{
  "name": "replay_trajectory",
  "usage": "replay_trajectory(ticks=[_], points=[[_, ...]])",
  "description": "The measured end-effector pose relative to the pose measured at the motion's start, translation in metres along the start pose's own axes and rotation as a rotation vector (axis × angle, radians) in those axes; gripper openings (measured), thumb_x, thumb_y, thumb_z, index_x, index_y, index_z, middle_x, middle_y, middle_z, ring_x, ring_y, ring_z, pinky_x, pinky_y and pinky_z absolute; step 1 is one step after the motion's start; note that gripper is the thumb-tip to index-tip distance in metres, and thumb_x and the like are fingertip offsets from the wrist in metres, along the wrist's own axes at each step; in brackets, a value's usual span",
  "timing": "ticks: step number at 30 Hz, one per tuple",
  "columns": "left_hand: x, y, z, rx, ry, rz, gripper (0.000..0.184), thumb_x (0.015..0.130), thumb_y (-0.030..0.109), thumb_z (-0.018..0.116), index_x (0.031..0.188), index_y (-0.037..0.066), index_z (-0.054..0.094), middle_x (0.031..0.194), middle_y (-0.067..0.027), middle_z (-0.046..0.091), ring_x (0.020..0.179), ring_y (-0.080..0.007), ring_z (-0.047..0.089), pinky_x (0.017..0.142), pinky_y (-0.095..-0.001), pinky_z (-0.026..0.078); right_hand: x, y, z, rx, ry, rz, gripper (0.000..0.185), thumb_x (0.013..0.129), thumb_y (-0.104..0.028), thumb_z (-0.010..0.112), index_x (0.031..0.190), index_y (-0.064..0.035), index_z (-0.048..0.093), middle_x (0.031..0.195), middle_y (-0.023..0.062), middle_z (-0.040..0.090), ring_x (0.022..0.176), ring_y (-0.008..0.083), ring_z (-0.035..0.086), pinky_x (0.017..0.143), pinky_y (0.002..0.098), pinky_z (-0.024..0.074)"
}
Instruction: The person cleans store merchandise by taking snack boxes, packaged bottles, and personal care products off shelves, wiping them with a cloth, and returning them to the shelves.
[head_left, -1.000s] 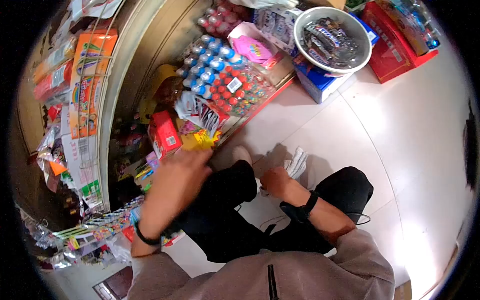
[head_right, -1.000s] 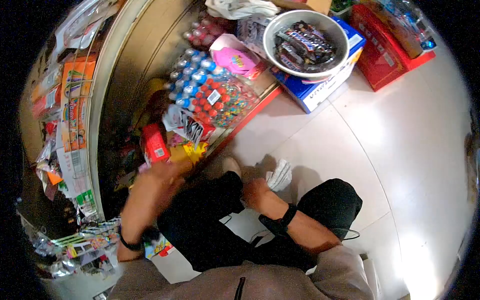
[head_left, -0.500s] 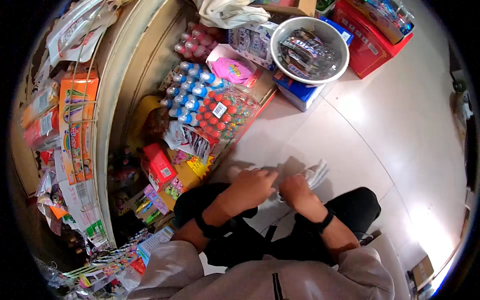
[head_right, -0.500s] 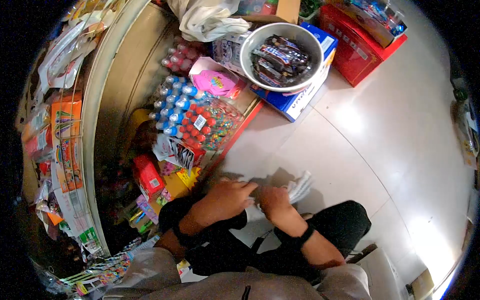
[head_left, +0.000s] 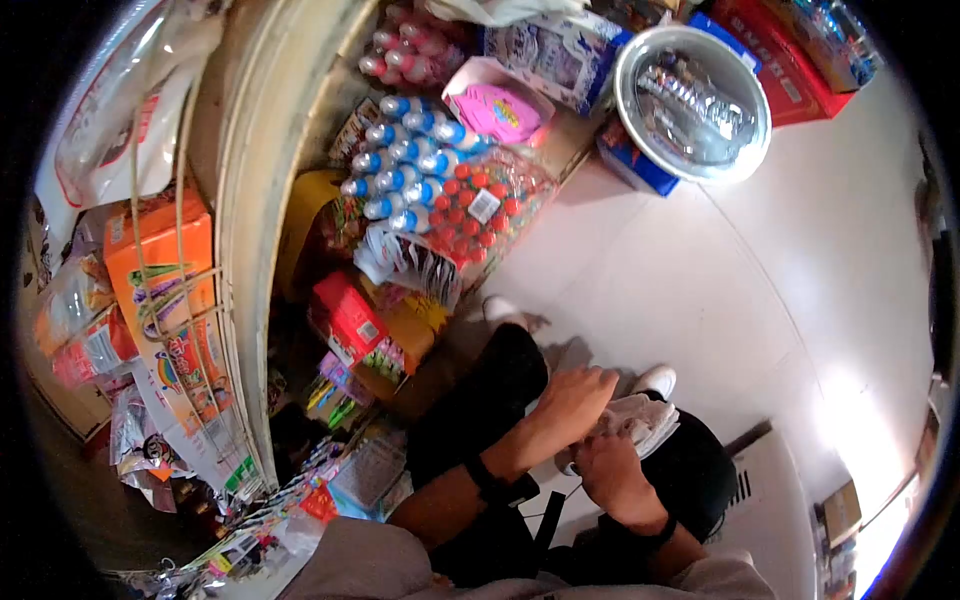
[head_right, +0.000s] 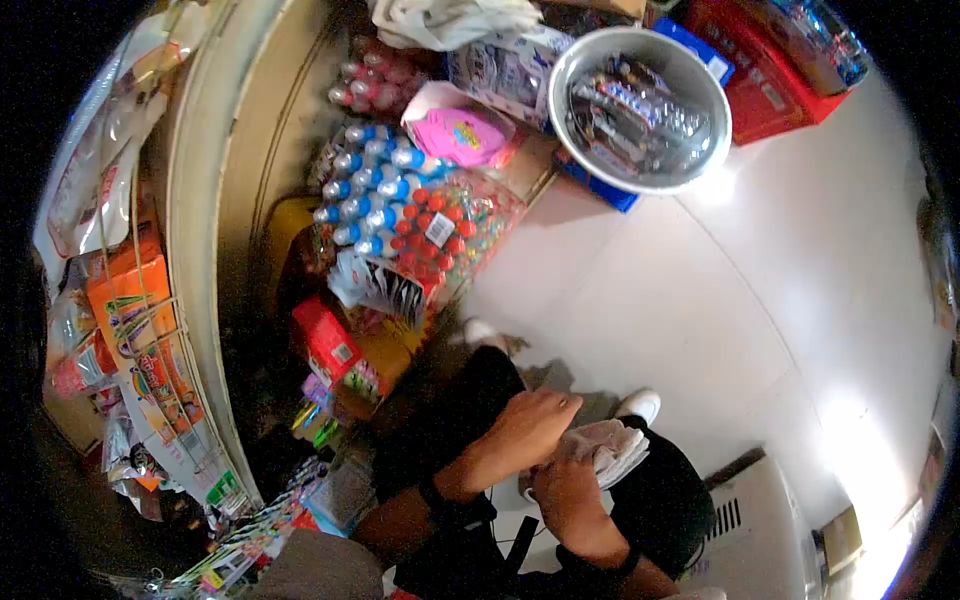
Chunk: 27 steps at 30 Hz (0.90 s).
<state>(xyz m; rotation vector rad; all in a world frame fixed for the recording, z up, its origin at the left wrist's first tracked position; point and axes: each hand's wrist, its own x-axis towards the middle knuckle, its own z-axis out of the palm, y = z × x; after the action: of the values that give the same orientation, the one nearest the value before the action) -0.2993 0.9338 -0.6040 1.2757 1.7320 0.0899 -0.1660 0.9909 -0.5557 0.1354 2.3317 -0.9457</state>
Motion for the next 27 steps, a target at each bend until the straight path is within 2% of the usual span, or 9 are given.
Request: replay_trajectory(ticks=[3, 5, 7, 11, 13, 15, 16, 21, 27], points=[[-0.011, 0.014, 0.028, -0.253, -0.041, -0.07, 0.03, 0.087, 0.012, 0.059, 0.114, -0.001, 0.059, 0.101, -0.0177, 0.066, 0.091, -0.0339, 0.065, 0.079, -0.0448, 0.052, -0.019, -0.02, 0.013, 0.036, 0.163, 0.042, 0.028, 0.082, -0.013, 0.057, 0.107, -0.0051, 0.065, 0.094, 0.0189, 0.068, 0.1, 0.0372, 0.061, 0.092, 0.0548, 0.043], [-0.017, 0.025, 0.028, -0.497, -0.153, -0.171, 0.023, 0.096, 0.02, 0.055, 0.108, 0.002, 0.063, 0.099, -0.0149, 0.069, 0.09, -0.029, 0.067, 0.08, -0.0417, 0.053, -0.03, -0.028, 0.016, 0.339, -0.236, 0.164, 0.024, 0.078, -0.014, 0.064, 0.098, -0.0009, 0.066, 0.097, 0.0213, 0.065, 0.095, 0.0354, 0.063, 0.077, 0.0468, 0.0491], [-0.018, 0.008, 0.071, -0.744, -0.104, -0.189, 0.029, 0.097, 0.026, 0.054, 0.11, 0.002, 0.063, 0.102, -0.0119, 0.07, 0.092, -0.023, 0.068, 0.082, -0.0385, 0.052, -0.042, -0.034, 0.061, 0.301, -0.025, 0.137, 0.012, 0.078, -0.011, 0.062, 0.087, -0.0031, 0.066, 0.085, 0.0192, 0.066, 0.084, 0.0322, 0.065, 0.068, 0.0421, 0.0497], [-0.036, -0.035, 0.174, -1.301, 0.443, -0.47, 0.031, 0.099, 0.03, 0.052, 0.11, 0.004, 0.065, 0.101, -0.0083, 0.07, 0.091, -0.0179, 0.066, 0.083, -0.0345, 0.051, -0.043, -0.045, 0.132, 0.343, -0.015, 0.274, 0.021, 0.076, -0.007, 0.061, 0.096, -0.0083, 0.068, 0.089, 0.0171, 0.066, 0.088, 0.0339, 0.064, 0.073, 0.0455, 0.0499], [-0.076, -0.043, 0.216, -1.028, 0.323, -0.575, 0.03, 0.098, 0.029, 0.051, 0.108, 0.005, 0.066, 0.101, -0.008, 0.07, 0.091, -0.0184, 0.066, 0.084, -0.0347, 0.051, -0.053, -0.059, 0.166, 0.394, -0.046, 0.351, 0.028, 0.074, -0.004, 0.061, 0.099, -0.01, 0.069, 0.093, 0.0178, 0.067, 0.089, 0.0358, 0.065, 0.075, 0.0486, 0.0504], [-0.124, -0.022, 0.225, -0.815, 0.128, -0.847, 0.03, 0.097, 0.028, 0.051, 0.106, 0.004, 0.067, 0.103, -0.0094, 0.07, 0.094, -0.0215, 0.066, 0.087, -0.036, 0.05, -0.079, -0.07, 0.185, 0.551, 0.274, 0.326, 0.033, 0.072, -0.003, 0.06, 0.102, -0.0109, 0.069, 0.094, 0.016, 0.068, 0.091, 0.0359, 0.064, 0.083, 0.0502, 0.0472], [-0.148, -0.009, 0.22, -0.698, 0.173, -0.651, 0.039, 0.095, 0.034, 0.044, 0.105, 0.004, 0.067, 0.104, -0.0206, 0.067, 0.102, -0.0384, 0.063, 0.088, -0.0457, 0.048, -0.093, -0.078, 0.18, 0.557, 0.313, 0.322, 0.036, 0.07, -0.003, 0.061, 0.104, -0.012, 0.07, 0.093, 0.0153, 0.068, 0.093, 0.0363, 0.063, 0.089, 0.0507, 0.0438], [-0.23, 0.109, 0.067, -0.421, -0.074, -0.231, 0.042, 0.076, 0.007, 0.062, 0.118, 0.006, 0.065, 0.116, -0.016, 0.066, 0.109, -0.0372, 0.06, 0.094, -0.0417, 0.047, -0.183, -0.107, 0.06, 0.467, 0.27, 0.218, 0.037, 0.068, -0.007, 0.064, 0.105, -0.013, 0.07, 0.098, 0.0173, 0.067, 0.096, 0.0386, 0.062, 0.094, 0.0501, 0.0417], [-0.315, 0.231, -0.083, -0.057, 0.342, 0.006, 0.043, 0.063, 0.013, 0.074, 0.104, 0.008, 0.063, 0.108, -0.0153, 0.062, 0.111, -0.04, 0.052, 0.095, -0.047, 0.043, -0.303, -0.148, -0.106, 0.651, 0.541, -0.045, 0.04, 0.068, 0.0, 0.063, 0.107, -0.004, 0.068, 0.104, 0.0217, 0.068, 0.101, 0.0391, 0.062, 0.087, 0.0421, 0.0498]])
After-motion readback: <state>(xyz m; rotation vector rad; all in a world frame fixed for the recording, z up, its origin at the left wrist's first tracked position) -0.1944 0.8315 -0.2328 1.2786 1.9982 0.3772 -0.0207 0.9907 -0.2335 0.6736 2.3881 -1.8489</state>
